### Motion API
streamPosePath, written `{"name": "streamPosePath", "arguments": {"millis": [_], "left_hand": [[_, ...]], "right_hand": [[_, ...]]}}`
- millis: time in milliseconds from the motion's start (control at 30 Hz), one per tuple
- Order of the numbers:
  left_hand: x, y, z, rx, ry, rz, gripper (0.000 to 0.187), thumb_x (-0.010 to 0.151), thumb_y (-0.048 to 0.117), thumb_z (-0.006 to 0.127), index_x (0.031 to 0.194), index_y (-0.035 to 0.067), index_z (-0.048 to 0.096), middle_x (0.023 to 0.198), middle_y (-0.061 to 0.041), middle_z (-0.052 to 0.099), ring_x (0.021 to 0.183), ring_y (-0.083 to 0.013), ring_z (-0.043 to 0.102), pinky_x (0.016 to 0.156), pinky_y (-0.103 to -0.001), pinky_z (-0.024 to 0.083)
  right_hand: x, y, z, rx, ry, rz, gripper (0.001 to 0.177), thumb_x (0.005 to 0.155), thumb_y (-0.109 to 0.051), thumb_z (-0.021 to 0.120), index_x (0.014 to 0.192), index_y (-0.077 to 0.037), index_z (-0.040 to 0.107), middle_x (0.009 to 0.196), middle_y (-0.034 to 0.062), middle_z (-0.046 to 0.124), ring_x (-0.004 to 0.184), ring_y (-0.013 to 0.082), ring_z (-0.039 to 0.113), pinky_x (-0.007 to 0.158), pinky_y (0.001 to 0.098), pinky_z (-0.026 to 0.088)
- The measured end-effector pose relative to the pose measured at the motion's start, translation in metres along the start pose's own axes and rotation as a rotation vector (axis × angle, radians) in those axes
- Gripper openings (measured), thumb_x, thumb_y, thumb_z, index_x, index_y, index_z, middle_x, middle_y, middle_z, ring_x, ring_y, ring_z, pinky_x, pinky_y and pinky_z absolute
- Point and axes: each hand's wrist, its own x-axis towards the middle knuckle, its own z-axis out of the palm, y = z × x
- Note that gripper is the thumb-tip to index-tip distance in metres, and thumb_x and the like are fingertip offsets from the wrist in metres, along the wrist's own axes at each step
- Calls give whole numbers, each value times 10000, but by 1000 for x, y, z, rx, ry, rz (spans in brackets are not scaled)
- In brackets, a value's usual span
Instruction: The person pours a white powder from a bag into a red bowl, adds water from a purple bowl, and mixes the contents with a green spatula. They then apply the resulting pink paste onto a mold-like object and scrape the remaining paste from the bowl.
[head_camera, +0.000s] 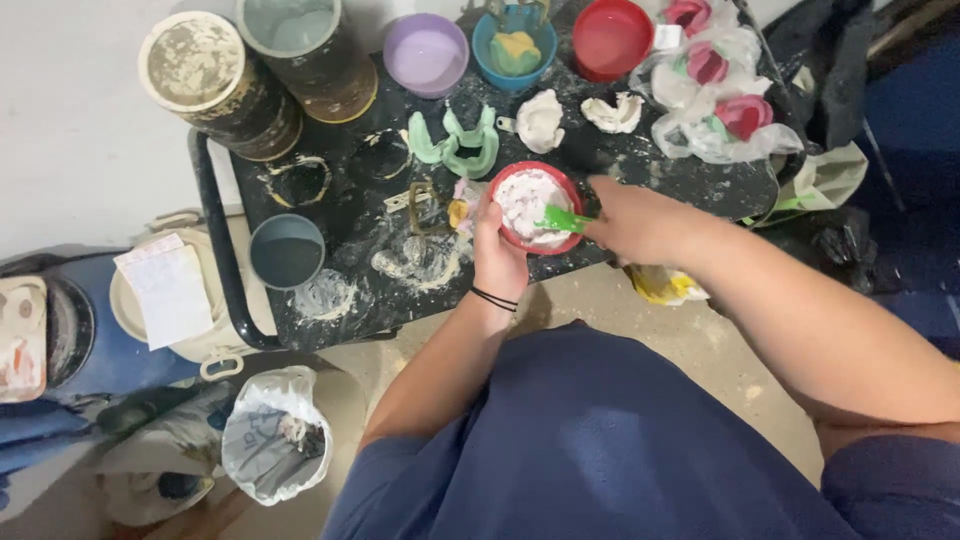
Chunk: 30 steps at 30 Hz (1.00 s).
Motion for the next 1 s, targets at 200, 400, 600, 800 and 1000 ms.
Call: {"name": "streamPosePath", "arguments": {"millis": [200,400,600,800,1000], "left_hand": [[-5,31,-33,-28,-118,141,995,938,549,702,1677,133,182,1536,-248,456,1394,-395,506,1132,-530,482],[-4,71,-74,-47,24,320,549,1013,479,561,1431,125,600,1351,-171,683,1247,-320,660,1035,-484,576],[-27,114,-90,-109,110,244,648,982,572,525,1397,88,638,1330,-237,690,1176,-377,699,931,-518,620],[-20,128,-127,-46,110,272,664,996,565,521,1365,26,637,1295,-252,695,1159,-368,702,879,-511,632],[-10,126,-129,-21,-13,324,628,1025,491,554,1511,104,473,1389,-258,617,1219,-403,656,938,-552,610]], "right_hand": [[60,8,-9,765,-73,-200,830,993,-313,607,1629,66,231,1289,349,562,906,413,722,740,546,600],[206,-27,37,991,198,-437,480,1045,-97,614,1477,41,458,1311,333,574,1056,321,724,838,410,640],[288,-80,43,746,418,-391,480,995,-142,743,1448,-99,589,1496,250,516,1309,296,614,1050,433,561],[341,-82,55,499,600,-318,326,895,-376,868,1132,-180,759,1117,129,742,1105,324,707,885,440,593],[218,-93,19,592,656,-415,258,907,-252,892,1088,-126,757,1140,173,729,1124,358,687,867,430,567]]}}
